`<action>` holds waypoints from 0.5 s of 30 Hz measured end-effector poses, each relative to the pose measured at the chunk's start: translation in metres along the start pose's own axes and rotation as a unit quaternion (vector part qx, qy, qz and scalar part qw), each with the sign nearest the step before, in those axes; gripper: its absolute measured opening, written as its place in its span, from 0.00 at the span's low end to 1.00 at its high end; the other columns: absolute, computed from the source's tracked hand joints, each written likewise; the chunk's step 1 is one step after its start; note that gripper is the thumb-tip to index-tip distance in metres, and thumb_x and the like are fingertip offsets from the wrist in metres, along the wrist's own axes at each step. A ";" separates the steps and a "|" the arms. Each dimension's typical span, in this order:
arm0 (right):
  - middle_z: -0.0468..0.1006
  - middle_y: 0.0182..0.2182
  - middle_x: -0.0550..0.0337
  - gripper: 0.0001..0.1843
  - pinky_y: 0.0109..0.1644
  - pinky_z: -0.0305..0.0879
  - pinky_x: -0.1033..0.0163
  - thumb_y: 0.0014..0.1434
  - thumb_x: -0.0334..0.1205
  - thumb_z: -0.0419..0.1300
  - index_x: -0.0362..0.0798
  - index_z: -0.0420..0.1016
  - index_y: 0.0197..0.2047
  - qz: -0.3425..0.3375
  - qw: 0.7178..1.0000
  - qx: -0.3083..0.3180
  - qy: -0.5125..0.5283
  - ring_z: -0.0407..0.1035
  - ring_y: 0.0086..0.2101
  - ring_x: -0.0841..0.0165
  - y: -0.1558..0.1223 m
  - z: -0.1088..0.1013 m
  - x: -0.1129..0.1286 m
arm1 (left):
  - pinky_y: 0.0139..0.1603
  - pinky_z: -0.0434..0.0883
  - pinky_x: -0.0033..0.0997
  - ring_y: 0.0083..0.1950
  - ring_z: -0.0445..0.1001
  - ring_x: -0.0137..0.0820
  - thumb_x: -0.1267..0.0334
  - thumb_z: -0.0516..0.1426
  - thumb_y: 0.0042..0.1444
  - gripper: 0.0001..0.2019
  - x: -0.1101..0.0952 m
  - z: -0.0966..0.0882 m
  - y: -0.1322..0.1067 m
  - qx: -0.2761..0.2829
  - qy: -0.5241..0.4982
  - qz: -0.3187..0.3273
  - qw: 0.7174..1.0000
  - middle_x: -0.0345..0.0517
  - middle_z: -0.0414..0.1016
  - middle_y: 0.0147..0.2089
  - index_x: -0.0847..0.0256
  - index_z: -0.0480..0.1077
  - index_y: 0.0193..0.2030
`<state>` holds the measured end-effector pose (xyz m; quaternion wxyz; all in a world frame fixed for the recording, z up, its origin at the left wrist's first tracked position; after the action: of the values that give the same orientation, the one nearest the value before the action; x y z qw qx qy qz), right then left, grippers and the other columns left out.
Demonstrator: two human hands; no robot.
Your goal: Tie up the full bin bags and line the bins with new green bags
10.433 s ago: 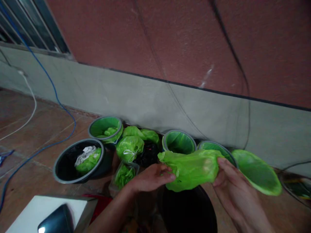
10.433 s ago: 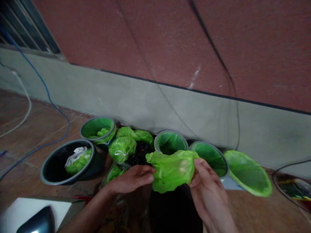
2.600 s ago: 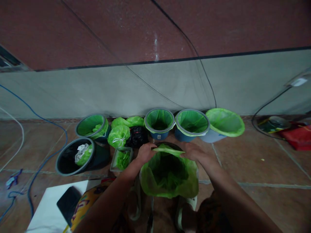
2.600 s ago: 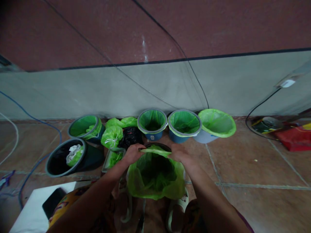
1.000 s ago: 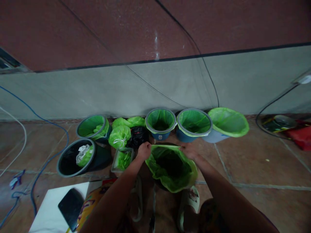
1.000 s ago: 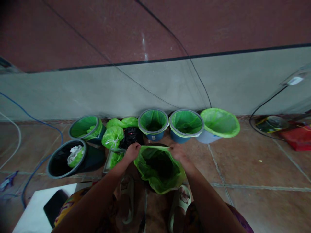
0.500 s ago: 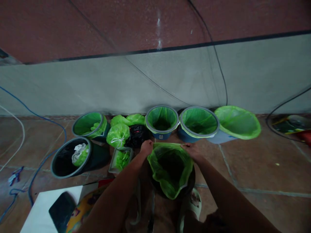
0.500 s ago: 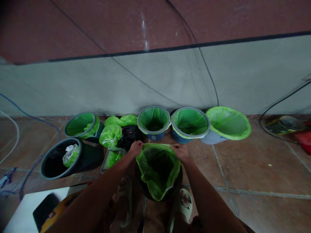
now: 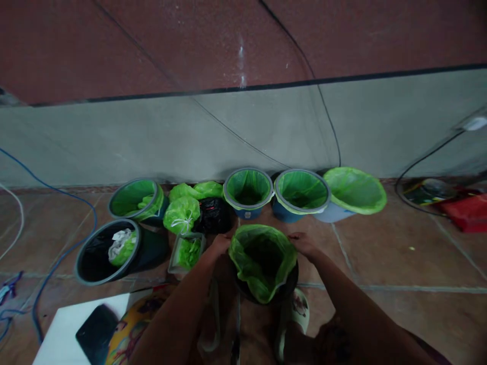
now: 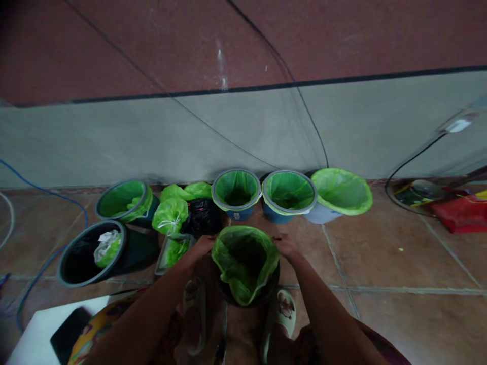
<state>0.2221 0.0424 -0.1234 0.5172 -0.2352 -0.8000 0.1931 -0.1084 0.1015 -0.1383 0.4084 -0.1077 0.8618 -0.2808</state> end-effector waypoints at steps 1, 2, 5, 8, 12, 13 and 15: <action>0.74 0.18 0.62 0.06 0.26 0.60 0.69 0.48 0.37 0.61 0.45 0.77 0.24 0.013 1.000 0.003 0.009 0.67 0.23 0.72 -0.006 0.000 -0.003 | 0.30 0.67 0.26 0.28 0.74 0.32 0.66 0.60 0.49 0.06 0.003 -0.003 -0.006 -0.006 0.012 -0.002 1.000 0.42 0.76 0.22 0.65 0.79 0.28; 0.73 0.17 0.63 0.05 0.25 0.59 0.70 0.48 0.35 0.61 0.45 0.76 0.24 0.025 1.000 0.002 0.016 0.66 0.22 0.73 -0.012 -0.001 -0.007 | 0.30 0.67 0.26 0.29 0.75 0.33 0.67 0.59 0.49 0.07 0.005 -0.007 -0.010 -0.014 0.025 -0.002 1.000 0.43 0.77 0.23 0.65 0.79 0.28; 0.68 0.13 0.65 0.04 0.22 0.55 0.71 0.45 0.30 0.60 0.45 0.74 0.21 0.068 0.997 -0.017 0.032 0.62 0.18 0.75 -0.029 -0.004 -0.024 | 0.34 0.69 0.28 0.36 0.78 0.36 0.68 0.58 0.52 0.08 0.005 -0.020 -0.022 -0.052 0.061 0.003 0.997 0.49 0.82 0.32 0.64 0.80 0.32; 0.66 0.12 0.65 0.07 0.19 0.51 0.71 0.46 0.28 0.61 0.44 0.72 0.19 0.106 0.992 -0.048 0.049 0.59 0.15 0.76 -0.044 -0.004 -0.043 | 0.44 0.70 0.29 0.47 0.79 0.39 0.67 0.55 0.57 0.12 -0.003 -0.032 -0.033 -0.104 0.093 0.008 0.990 0.55 0.82 0.45 0.64 0.79 0.42; 0.68 0.16 0.63 0.12 0.19 0.54 0.71 0.57 0.38 0.58 0.45 0.71 0.23 0.131 0.981 -0.106 0.093 0.60 0.16 0.75 -0.061 -0.002 -0.060 | 0.50 0.69 0.31 0.54 0.77 0.40 0.64 0.53 0.61 0.17 -0.020 -0.035 -0.052 -0.157 0.133 0.028 0.978 0.57 0.79 0.52 0.65 0.74 0.54; 0.69 0.17 0.62 0.14 0.20 0.56 0.70 0.60 0.41 0.56 0.45 0.71 0.25 0.134 0.978 -0.121 0.102 0.61 0.17 0.75 -0.064 -0.001 -0.063 | 0.50 0.69 0.31 0.53 0.77 0.40 0.63 0.53 0.62 0.17 -0.023 -0.034 -0.056 -0.160 0.140 0.029 0.977 0.58 0.79 0.52 0.66 0.73 0.54; 0.71 0.19 0.59 0.18 0.22 0.60 0.69 0.63 0.46 0.52 0.45 0.71 0.27 0.132 0.974 -0.146 0.110 0.64 0.19 0.73 -0.069 0.000 -0.064 | 0.48 0.70 0.32 0.52 0.78 0.42 0.59 0.53 0.63 0.18 -0.024 -0.030 -0.060 -0.153 0.150 0.020 0.977 0.60 0.79 0.51 0.67 0.73 0.53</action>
<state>0.2327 -0.0509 -0.1320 0.5323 -0.4311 -0.7196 0.1139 -0.1185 0.0737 -0.0734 0.2589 -0.1085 0.9478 -0.1509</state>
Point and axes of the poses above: each hand's wrist, its own y-axis towards the middle knuckle, its own z-axis out of the palm, x = y × z, the point moved 9 cm from there along y, towards the middle knuckle
